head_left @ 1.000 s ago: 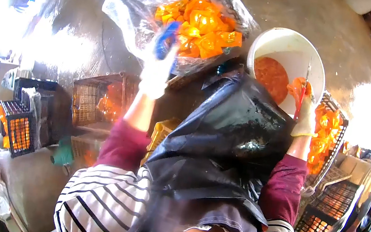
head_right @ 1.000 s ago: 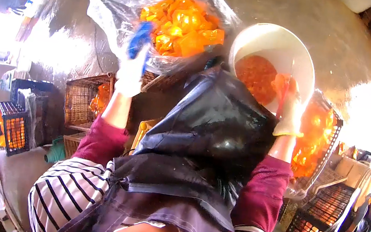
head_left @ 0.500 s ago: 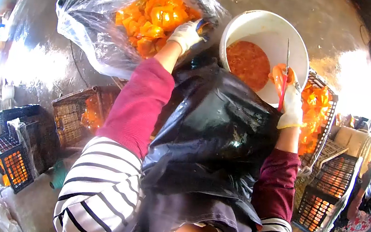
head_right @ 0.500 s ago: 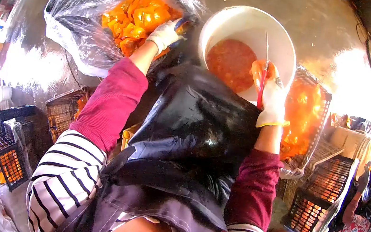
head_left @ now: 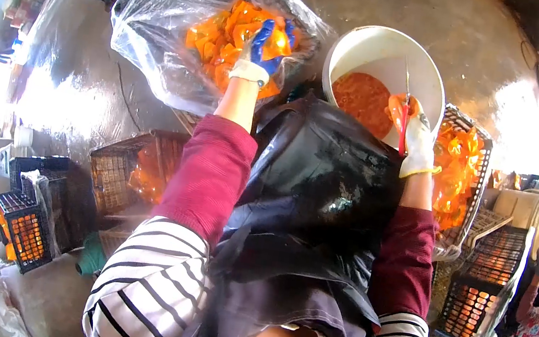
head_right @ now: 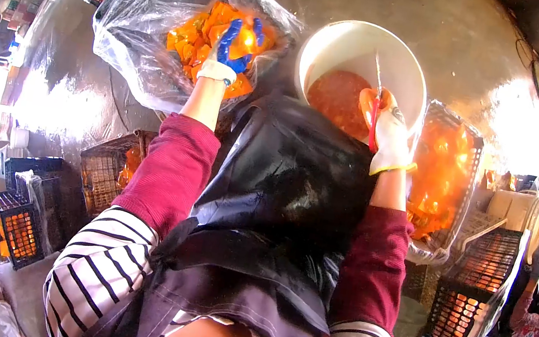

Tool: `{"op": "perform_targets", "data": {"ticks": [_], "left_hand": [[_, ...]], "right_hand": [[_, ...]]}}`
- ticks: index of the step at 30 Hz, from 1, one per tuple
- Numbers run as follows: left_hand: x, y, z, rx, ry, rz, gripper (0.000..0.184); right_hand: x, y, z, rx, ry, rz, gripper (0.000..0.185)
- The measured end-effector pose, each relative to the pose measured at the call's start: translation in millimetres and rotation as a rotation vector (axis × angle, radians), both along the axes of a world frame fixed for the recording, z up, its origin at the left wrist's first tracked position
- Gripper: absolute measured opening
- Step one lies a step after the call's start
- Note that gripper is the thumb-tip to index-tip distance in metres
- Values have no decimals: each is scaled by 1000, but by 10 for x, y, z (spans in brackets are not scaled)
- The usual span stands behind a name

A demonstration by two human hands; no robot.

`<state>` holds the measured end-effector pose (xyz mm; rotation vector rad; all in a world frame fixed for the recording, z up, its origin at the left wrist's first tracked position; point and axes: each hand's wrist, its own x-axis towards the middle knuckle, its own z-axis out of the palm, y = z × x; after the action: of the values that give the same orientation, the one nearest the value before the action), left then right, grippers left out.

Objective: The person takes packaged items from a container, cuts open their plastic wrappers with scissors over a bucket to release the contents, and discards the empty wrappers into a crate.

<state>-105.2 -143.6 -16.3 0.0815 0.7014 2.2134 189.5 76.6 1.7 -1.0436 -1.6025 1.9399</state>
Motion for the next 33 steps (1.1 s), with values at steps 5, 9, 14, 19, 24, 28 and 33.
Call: {"op": "perform_targets", "data": {"ticks": [5, 9, 14, 19, 24, 28, 33], "left_hand": [[473, 625, 449, -211, 440, -36, 34], [684, 1151, 310, -164, 668, -8, 38], [801, 1212, 109, -156, 406, -305, 52], [904, 1204, 273, -156, 480, -387, 60], [842, 1239, 185, -243, 411, -379, 64], [925, 1160, 397, -469, 725, -350, 65], [922, 1243, 295, -182, 489, -358, 55]], "right_hand": [[-13, -104, 186, 237, -115, 127, 19], [12, 41, -65, 114, 28, 227, 23], [99, 158, -74, 513, -243, 506, 29], [78, -74, 336, 328, -108, 511, 36], [83, -195, 542, 347, -100, 487, 31], [46, -131, 330, 370, -161, 516, 30], [53, -236, 549, 137, -291, 438, 33]]}}
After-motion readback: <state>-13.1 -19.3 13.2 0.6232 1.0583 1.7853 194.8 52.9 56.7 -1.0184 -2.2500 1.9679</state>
